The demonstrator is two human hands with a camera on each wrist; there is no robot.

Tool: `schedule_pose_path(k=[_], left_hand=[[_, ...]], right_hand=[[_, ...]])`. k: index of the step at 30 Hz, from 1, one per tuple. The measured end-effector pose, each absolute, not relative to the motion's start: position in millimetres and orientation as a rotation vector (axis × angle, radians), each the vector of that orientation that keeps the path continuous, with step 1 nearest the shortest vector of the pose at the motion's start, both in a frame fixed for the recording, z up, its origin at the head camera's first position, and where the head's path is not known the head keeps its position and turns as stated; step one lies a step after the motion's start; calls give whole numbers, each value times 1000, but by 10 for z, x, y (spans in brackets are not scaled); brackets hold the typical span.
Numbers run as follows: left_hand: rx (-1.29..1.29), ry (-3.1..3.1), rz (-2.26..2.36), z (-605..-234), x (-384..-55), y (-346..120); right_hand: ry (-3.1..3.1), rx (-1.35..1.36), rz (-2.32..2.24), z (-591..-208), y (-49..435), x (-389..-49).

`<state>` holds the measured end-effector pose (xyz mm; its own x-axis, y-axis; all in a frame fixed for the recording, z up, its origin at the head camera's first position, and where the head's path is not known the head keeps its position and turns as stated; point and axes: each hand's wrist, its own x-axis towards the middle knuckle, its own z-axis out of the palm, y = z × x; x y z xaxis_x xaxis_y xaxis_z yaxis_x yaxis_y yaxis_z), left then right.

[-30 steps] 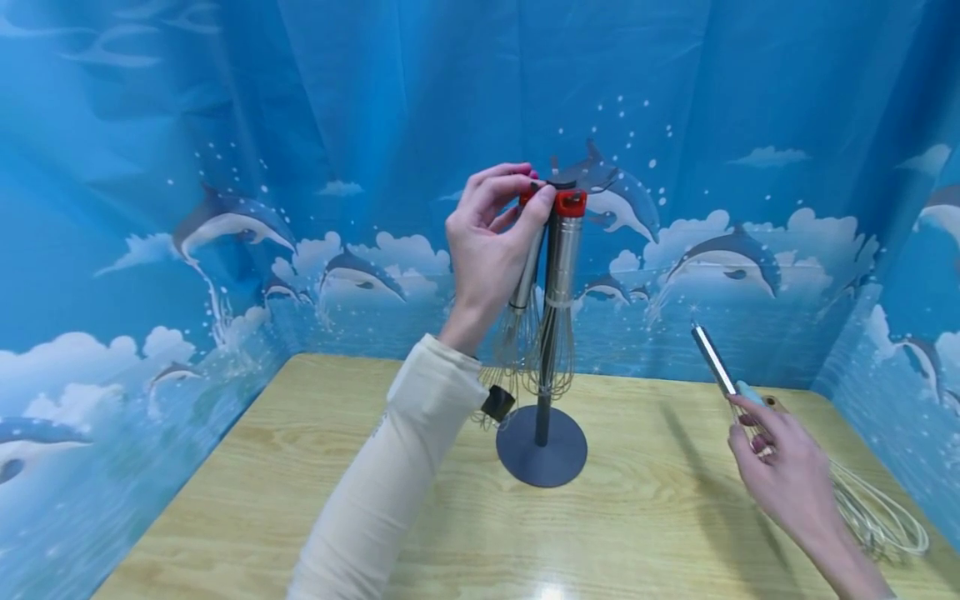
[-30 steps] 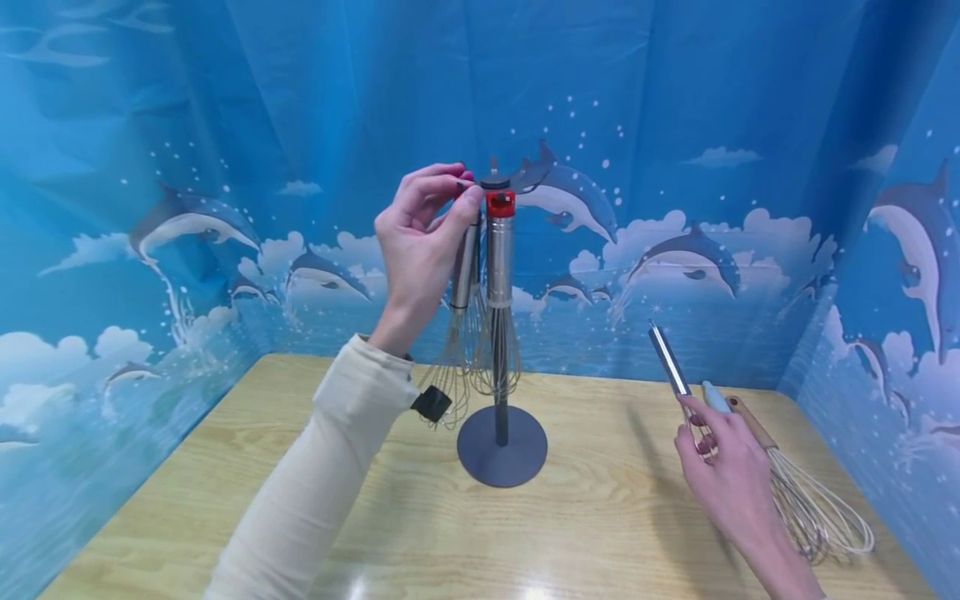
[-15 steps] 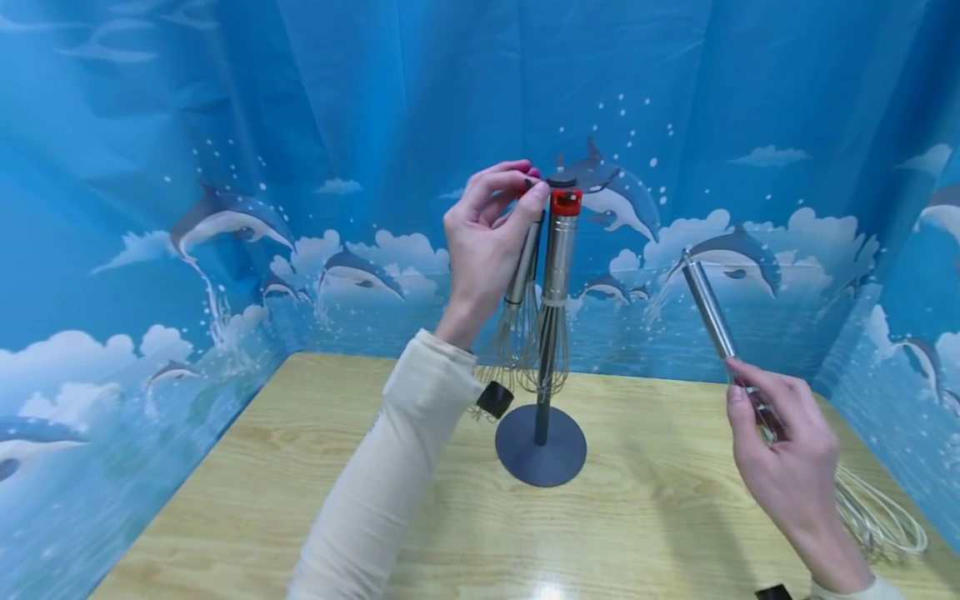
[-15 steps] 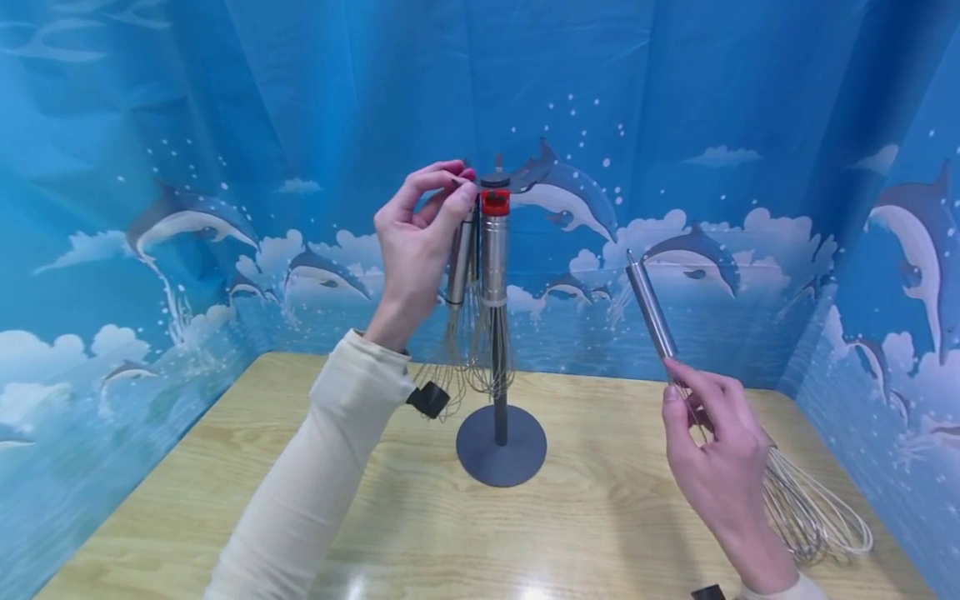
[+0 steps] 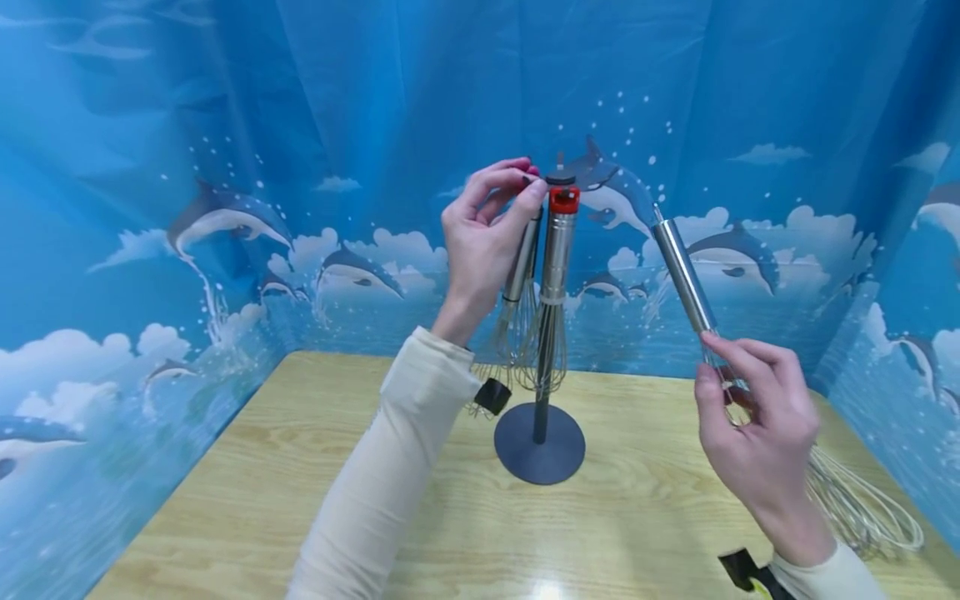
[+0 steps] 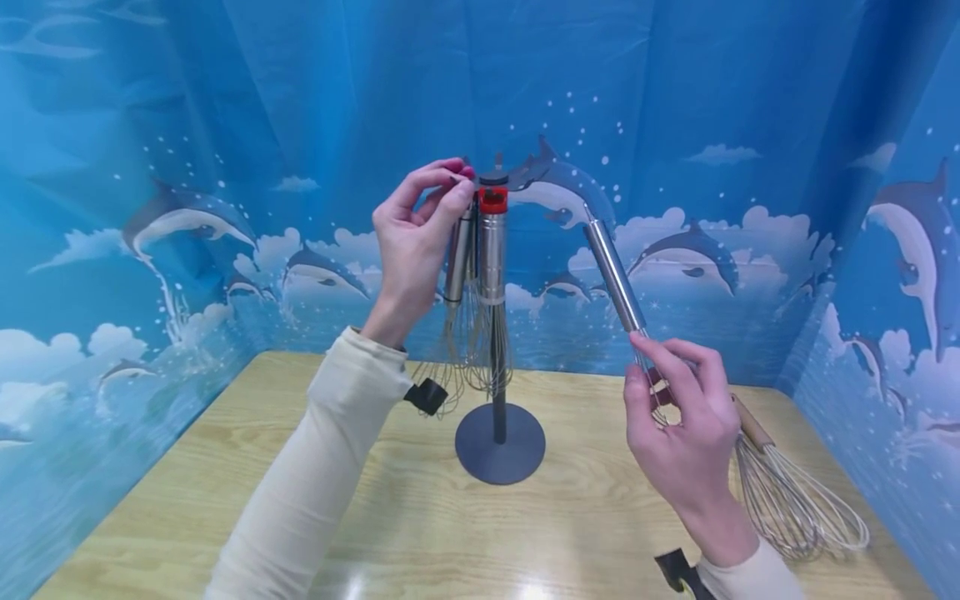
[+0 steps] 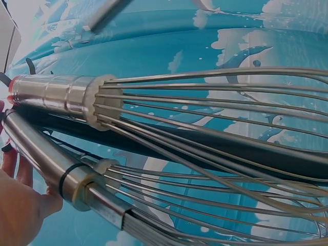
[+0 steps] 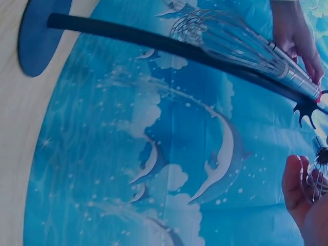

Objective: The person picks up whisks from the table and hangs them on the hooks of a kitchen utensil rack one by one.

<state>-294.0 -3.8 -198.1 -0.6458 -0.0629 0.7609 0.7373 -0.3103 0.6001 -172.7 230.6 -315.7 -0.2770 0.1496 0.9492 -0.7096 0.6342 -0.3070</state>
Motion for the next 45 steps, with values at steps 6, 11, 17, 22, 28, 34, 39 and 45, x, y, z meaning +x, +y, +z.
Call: schedule_pose_path(k=[6, 11, 17, 22, 28, 34, 39, 45], left_hand=[[-868, -1425, -1947, -1995, -2936, -50], [-886, -1412, -2003, -2003, -2932, -54], [-903, -1400, -2031, -2000, -2929, -55], [-901, -1409, -2037, -1997, -2933, -58], [-898, -1419, -2044, -1994, -2937, -66], [-905, -1434, -2007, -1990, -2945, -73], [-896, -1440, -2009, -1983, -2946, -79], [-889, -1446, -2011, -1978, -2948, -79]], right_hand=[[-1640, 483, 879, -3035, 2152, -1735], [-1610, 505, 869, -2939, 2040, -1742], [-1570, 517, 860, -2886, 1958, -1771], [-1611, 512, 812, -2888, 1965, -1799], [-1632, 518, 767, -2911, 1966, -1822], [-1621, 506, 729, -2914, 1960, -1832], [-1649, 509, 662, -2959, 1963, -1861], [-1728, 577, 682, -3059, 1953, -1906]])
